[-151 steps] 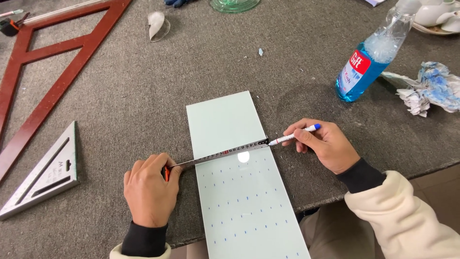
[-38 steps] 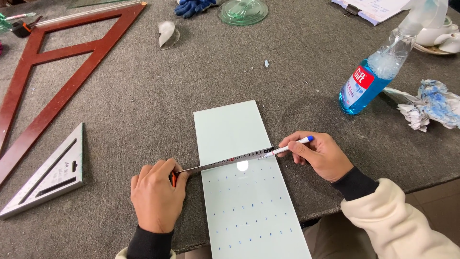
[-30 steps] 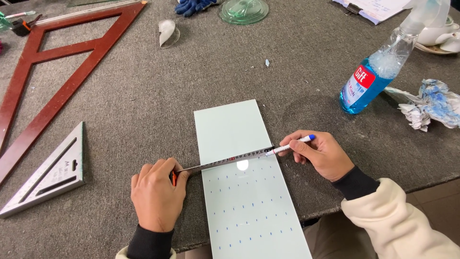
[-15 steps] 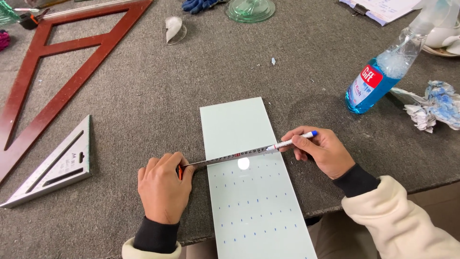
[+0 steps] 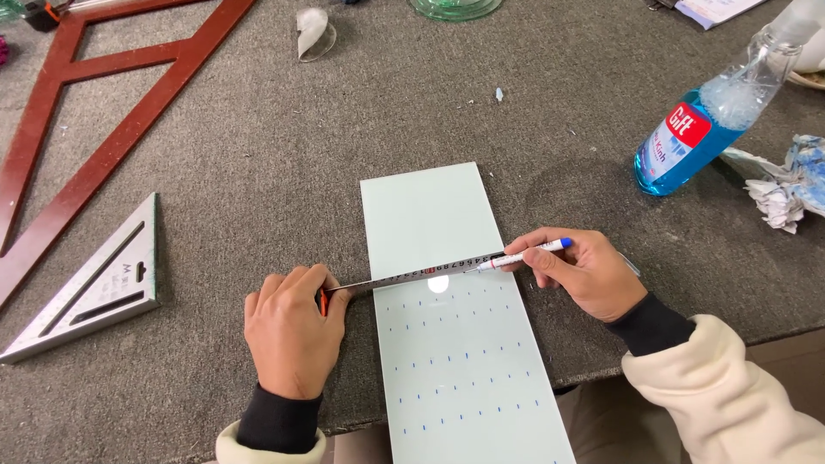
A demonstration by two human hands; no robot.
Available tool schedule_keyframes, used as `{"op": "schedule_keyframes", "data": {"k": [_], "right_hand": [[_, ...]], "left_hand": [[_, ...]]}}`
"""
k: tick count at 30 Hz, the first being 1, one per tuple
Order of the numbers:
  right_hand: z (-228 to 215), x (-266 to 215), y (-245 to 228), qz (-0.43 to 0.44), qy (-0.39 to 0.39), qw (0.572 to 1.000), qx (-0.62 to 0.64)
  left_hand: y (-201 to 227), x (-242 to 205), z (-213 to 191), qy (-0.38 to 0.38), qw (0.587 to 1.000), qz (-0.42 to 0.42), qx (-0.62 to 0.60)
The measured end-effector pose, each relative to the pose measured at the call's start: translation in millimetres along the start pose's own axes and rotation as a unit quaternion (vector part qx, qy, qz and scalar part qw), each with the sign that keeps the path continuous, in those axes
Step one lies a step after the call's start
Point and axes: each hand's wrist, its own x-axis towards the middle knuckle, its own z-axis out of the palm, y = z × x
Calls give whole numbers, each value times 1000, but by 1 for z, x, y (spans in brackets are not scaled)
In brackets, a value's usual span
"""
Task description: Measuring and marking dimensions on a glass panel using a tape measure and a marker for layout.
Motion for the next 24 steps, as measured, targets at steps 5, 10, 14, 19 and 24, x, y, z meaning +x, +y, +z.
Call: {"op": "schedule_keyframes", "data": {"k": [5, 10, 14, 19, 24], "right_hand": [[1, 0, -2, 4, 1, 1000, -1], [0, -1, -3, 4, 2, 1000, -6], [0, -1, -4, 8, -2, 1000, -14], [0, -1, -3, 6, -6, 1000, -10], [1, 1, 7, -13, -5, 998, 54]], "left_hand": [[-1, 0, 0, 0, 1000, 0, 5], [1, 0, -1, 0, 1000, -2, 7], [0, 1, -1, -2, 1000, -3, 6], [0, 0, 0, -3, 1000, -3, 3], [0, 0, 0, -3, 1000, -3, 4]]}}
